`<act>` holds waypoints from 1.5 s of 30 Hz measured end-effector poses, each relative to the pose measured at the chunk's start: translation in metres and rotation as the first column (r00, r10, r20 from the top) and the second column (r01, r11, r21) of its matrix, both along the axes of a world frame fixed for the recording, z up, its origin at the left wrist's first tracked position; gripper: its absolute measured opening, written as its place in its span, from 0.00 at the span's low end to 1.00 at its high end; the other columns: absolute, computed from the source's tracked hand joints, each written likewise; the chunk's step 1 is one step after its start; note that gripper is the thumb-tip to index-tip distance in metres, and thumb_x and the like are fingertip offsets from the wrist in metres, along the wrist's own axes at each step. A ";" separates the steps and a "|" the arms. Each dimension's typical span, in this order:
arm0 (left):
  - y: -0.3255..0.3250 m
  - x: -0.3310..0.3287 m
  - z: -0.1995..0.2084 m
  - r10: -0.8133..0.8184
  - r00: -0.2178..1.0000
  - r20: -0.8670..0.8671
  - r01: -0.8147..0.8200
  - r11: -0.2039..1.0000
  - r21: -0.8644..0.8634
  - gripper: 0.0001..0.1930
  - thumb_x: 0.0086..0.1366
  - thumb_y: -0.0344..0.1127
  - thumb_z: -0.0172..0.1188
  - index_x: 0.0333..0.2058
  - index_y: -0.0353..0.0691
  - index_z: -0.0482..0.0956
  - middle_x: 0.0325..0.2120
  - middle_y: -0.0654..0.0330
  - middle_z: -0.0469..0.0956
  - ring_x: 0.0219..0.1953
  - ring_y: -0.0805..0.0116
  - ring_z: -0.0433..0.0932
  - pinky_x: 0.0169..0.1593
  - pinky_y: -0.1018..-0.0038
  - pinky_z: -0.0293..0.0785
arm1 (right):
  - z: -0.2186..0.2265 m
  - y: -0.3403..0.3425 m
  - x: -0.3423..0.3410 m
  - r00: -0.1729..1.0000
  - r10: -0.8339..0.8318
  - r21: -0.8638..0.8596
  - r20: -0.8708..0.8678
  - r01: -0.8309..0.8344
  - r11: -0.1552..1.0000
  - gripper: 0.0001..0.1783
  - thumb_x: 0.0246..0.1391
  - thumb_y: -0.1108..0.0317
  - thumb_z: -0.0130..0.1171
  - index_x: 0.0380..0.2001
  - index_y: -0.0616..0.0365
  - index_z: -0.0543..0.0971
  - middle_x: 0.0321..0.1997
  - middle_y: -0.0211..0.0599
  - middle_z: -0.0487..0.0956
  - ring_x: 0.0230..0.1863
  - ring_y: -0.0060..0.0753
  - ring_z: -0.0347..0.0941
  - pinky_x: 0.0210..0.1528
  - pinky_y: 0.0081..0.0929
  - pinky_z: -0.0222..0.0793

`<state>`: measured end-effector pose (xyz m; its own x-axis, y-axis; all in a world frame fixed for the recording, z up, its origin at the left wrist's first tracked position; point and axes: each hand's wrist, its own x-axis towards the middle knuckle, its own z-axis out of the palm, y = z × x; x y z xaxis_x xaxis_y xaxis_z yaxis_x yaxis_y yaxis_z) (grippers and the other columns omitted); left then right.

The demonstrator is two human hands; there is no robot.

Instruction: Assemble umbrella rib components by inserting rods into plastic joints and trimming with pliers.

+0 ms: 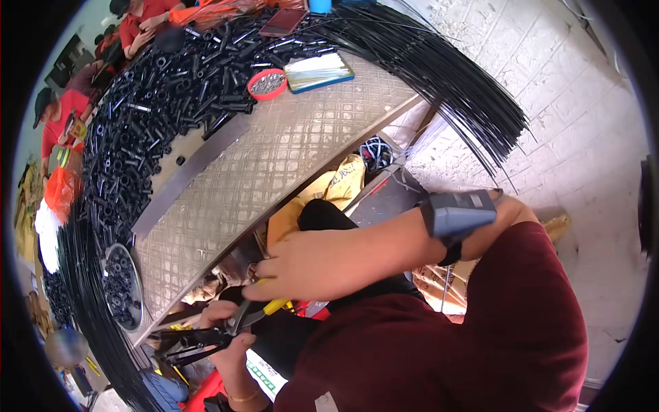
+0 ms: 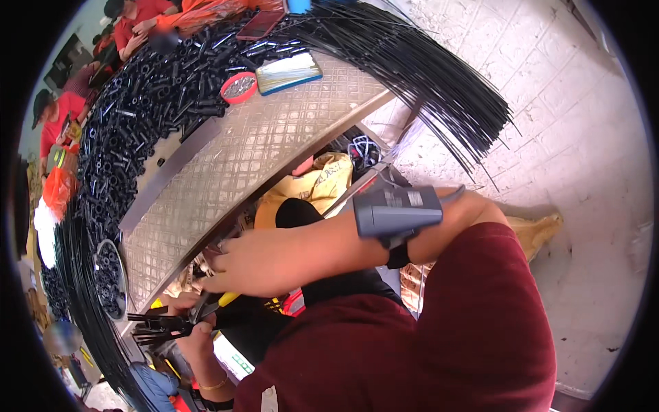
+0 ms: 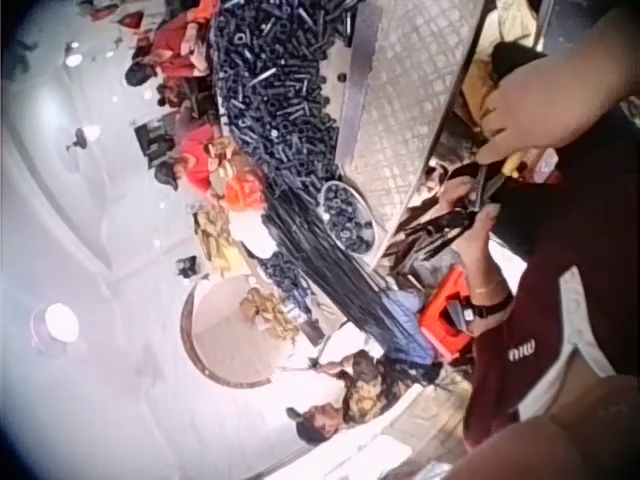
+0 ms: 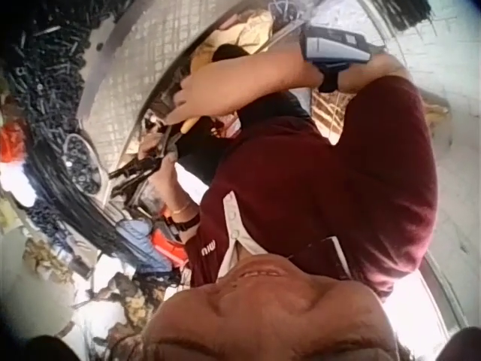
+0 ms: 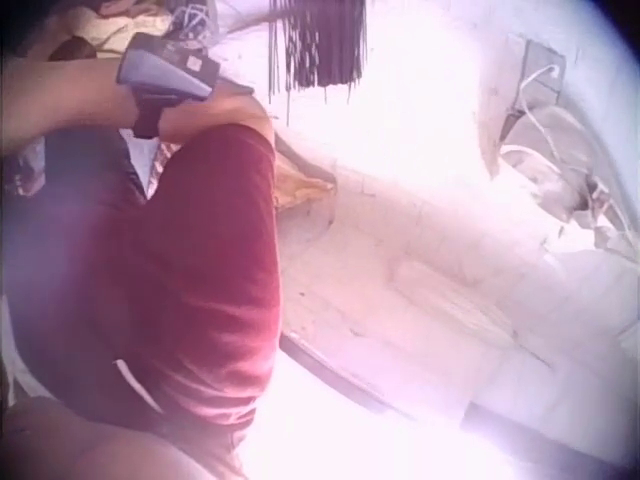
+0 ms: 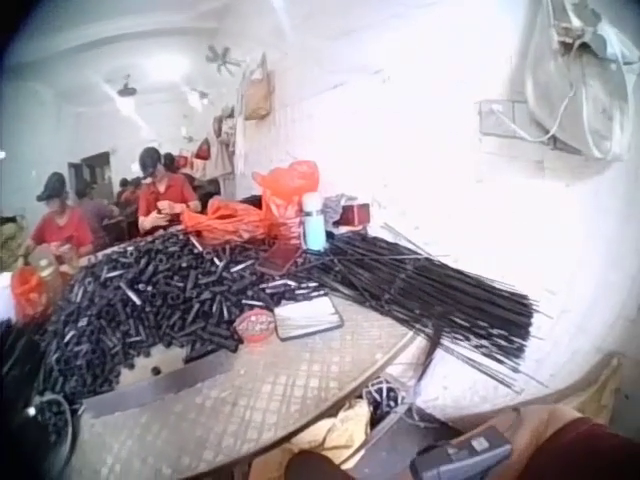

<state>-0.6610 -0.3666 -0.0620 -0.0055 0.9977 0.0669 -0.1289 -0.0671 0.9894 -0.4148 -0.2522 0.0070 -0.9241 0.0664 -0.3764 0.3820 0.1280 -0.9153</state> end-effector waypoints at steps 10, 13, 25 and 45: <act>0.003 0.001 0.001 -0.157 0.984 -0.090 0.167 0.978 0.128 0.20 0.42 0.26 0.69 0.33 0.40 0.69 0.31 0.59 0.69 0.36 0.69 0.68 0.42 0.73 0.64 | -0.007 -0.018 -0.001 0.985 -0.057 0.436 -0.160 0.123 0.892 0.31 0.52 0.61 0.56 0.57 0.58 0.60 0.37 0.47 0.76 0.36 0.39 0.76 0.35 0.30 0.72; 0.010 -0.002 -0.004 -0.084 0.995 0.060 0.075 0.986 0.146 0.19 0.47 0.34 0.68 0.34 0.38 0.68 0.32 0.58 0.69 0.36 0.70 0.68 0.40 0.75 0.65 | 0.009 -0.027 -0.010 0.991 0.026 0.909 -0.134 0.112 0.402 0.30 0.44 0.74 0.53 0.55 0.59 0.65 0.47 0.51 0.72 0.46 0.47 0.72 0.45 0.35 0.68; 0.012 -0.006 -0.011 -0.067 0.993 0.098 0.035 0.954 0.298 0.36 0.52 0.67 0.57 0.35 0.31 0.77 0.29 0.57 0.74 0.25 0.78 0.66 0.27 0.82 0.59 | -0.089 -0.062 -0.015 0.988 -0.149 -0.990 -0.031 -0.010 0.138 0.14 0.63 0.60 0.43 0.40 0.62 0.63 0.27 0.51 0.77 0.21 0.40 0.76 0.23 0.33 0.75; 0.012 -0.005 -0.012 -0.050 0.995 0.084 0.040 0.992 0.120 0.40 0.48 0.71 0.55 0.35 0.30 0.76 0.27 0.60 0.75 0.25 0.78 0.69 0.26 0.84 0.61 | -0.061 -0.046 -0.022 0.970 -0.207 -0.599 0.126 0.241 0.764 0.15 0.62 0.56 0.45 0.40 0.57 0.68 0.29 0.37 0.76 0.25 0.27 0.74 0.24 0.23 0.71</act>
